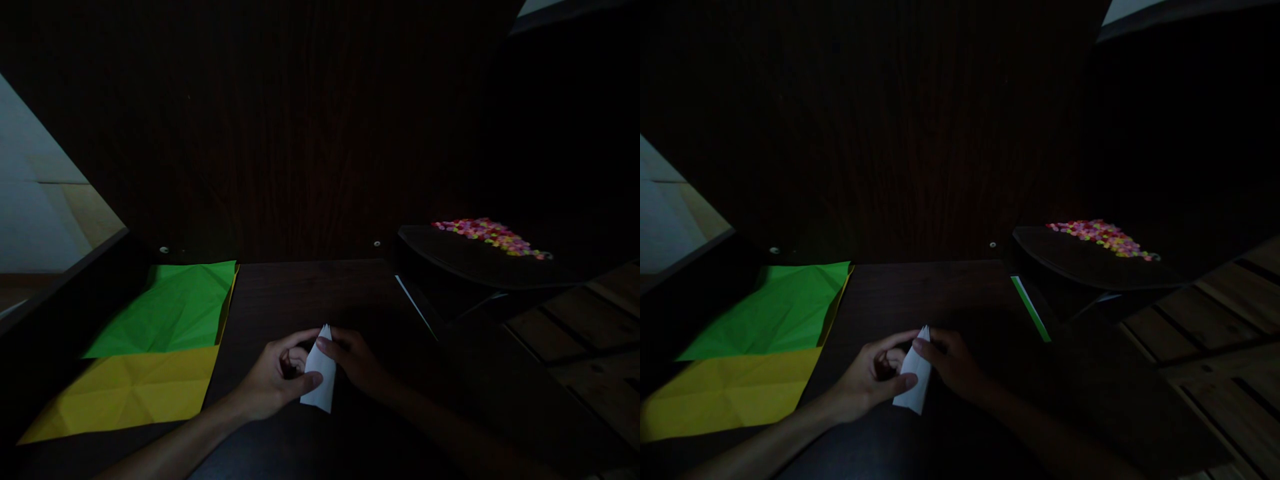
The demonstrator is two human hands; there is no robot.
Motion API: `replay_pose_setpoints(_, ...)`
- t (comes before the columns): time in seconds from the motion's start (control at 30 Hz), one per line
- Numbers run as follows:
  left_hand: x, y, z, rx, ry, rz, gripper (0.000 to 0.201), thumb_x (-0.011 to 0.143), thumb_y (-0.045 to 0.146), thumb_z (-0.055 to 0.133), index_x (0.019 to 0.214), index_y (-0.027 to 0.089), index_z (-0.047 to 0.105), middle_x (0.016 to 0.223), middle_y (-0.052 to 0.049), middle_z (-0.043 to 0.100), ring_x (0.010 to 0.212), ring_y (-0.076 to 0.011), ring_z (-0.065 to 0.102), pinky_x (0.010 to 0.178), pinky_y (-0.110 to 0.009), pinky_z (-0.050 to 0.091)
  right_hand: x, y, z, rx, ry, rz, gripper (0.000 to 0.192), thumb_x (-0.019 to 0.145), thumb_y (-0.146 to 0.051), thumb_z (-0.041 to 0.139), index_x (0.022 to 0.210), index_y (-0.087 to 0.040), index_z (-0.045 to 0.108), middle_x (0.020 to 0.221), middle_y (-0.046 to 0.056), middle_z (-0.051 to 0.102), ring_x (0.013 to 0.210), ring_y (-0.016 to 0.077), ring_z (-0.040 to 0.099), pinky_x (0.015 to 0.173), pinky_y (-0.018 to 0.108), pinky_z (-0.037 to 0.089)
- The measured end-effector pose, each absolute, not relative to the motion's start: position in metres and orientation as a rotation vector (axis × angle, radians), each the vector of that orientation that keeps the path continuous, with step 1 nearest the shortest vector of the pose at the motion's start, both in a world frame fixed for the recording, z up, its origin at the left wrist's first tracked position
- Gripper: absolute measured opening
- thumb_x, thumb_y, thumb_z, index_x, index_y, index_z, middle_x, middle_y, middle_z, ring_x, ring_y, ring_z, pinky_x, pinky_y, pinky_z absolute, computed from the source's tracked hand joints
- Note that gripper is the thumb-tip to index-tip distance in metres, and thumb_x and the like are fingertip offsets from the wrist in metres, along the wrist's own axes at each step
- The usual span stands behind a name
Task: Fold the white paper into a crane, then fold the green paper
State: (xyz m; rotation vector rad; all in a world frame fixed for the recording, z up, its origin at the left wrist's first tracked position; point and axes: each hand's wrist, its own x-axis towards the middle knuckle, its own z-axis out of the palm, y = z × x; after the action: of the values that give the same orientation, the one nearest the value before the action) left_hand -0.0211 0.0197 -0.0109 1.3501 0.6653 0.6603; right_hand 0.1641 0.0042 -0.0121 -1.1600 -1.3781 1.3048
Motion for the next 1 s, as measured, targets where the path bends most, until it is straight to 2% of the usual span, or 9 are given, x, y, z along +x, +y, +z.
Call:
replay_pose_setpoints(0.23,-0.0186,0.0216,-0.0106,1.335,0.698,0.67,0.059,0.076,0.024,0.075,0.131,0.016,0.054,0.067,0.005,0.059,0.058,-0.0083,0.05,0.057,-0.021,0.04,0.163,0.0043,-0.0087,-1.186,-1.402,1.179,0.046,0.084,-0.057,0.057,0.063,-0.017,0.053,0.06,-0.003,0.046,0.056,0.0104,0.042,0.053,0.022,0.035)
replay_pose_setpoints(0.43,-0.0162,0.0221,-0.0083,1.328,0.672,0.626,0.024,0.077,0.03,0.076,0.091,0.013,0.066,0.078,-0.002,0.066,0.068,-0.0121,0.058,0.065,-0.024,0.045,0.1624,0.0023,-0.0097,-1.247,-1.333,1.072,0.047,0.084,-0.058,0.056,0.061,-0.018,0.048,0.057,-0.004,0.043,0.053,0.0099,0.039,0.048,0.021,0.033)
replay_pose_setpoints(0.53,-0.0157,0.022,-0.0059,1.362,0.687,0.652,0.021,0.077,0.031,0.076,0.08,0.013,0.064,0.07,0.001,0.061,0.063,-0.0101,0.053,0.059,-0.021,0.041,0.1628,0.0022,-0.0095,-1.261,-1.326,1.046,0.047,0.084,-0.058,0.056,0.061,-0.018,0.048,0.056,-0.004,0.043,0.052,0.0098,0.04,0.048,0.021,0.033)
replay_pose_setpoints(0.7,-0.0163,0.0226,-0.003,1.353,0.694,0.67,0.023,0.078,0.033,0.075,0.076,0.014,0.063,0.065,0.003,0.056,0.059,-0.0091,0.049,0.056,-0.02,0.038,0.1635,0.0033,-0.0085,-1.253,-1.337,1.081,0.045,0.084,-0.056,0.057,0.062,-0.017,0.052,0.058,-0.003,0.048,0.053,0.0102,0.043,0.05,0.021,0.036)
replay_pose_setpoints(0.87,-0.019,0.0239,-0.0059,1.345,0.717,0.656,0.027,0.078,0.039,0.074,0.081,0.013,0.066,0.07,0.001,0.061,0.064,-0.0117,0.053,0.06,-0.023,0.04,0.1628,-0.0001,-0.0104,-1.236,-1.45,1.172,0.04,0.083,-0.052,0.059,0.068,-0.015,0.064,0.064,0.001,0.062,0.058,0.0138,0.054,0.054,0.023,0.042)
replay_pose_setpoints(1.0,-0.0194,0.0246,-0.0057,1.392,0.726,0.665,0.029,0.08,0.041,0.072,0.082,0.013,0.067,0.069,0.0,0.059,0.064,-0.0118,0.051,0.059,-0.023,0.039,0.1632,-0.0045,-0.0113,-1.296,-1.555,1.101,0.035,0.082,-0.048,0.063,0.071,-0.015,0.069,0.07,0.004,0.069,0.065,0.0175,0.062,0.057,0.024,0.044)
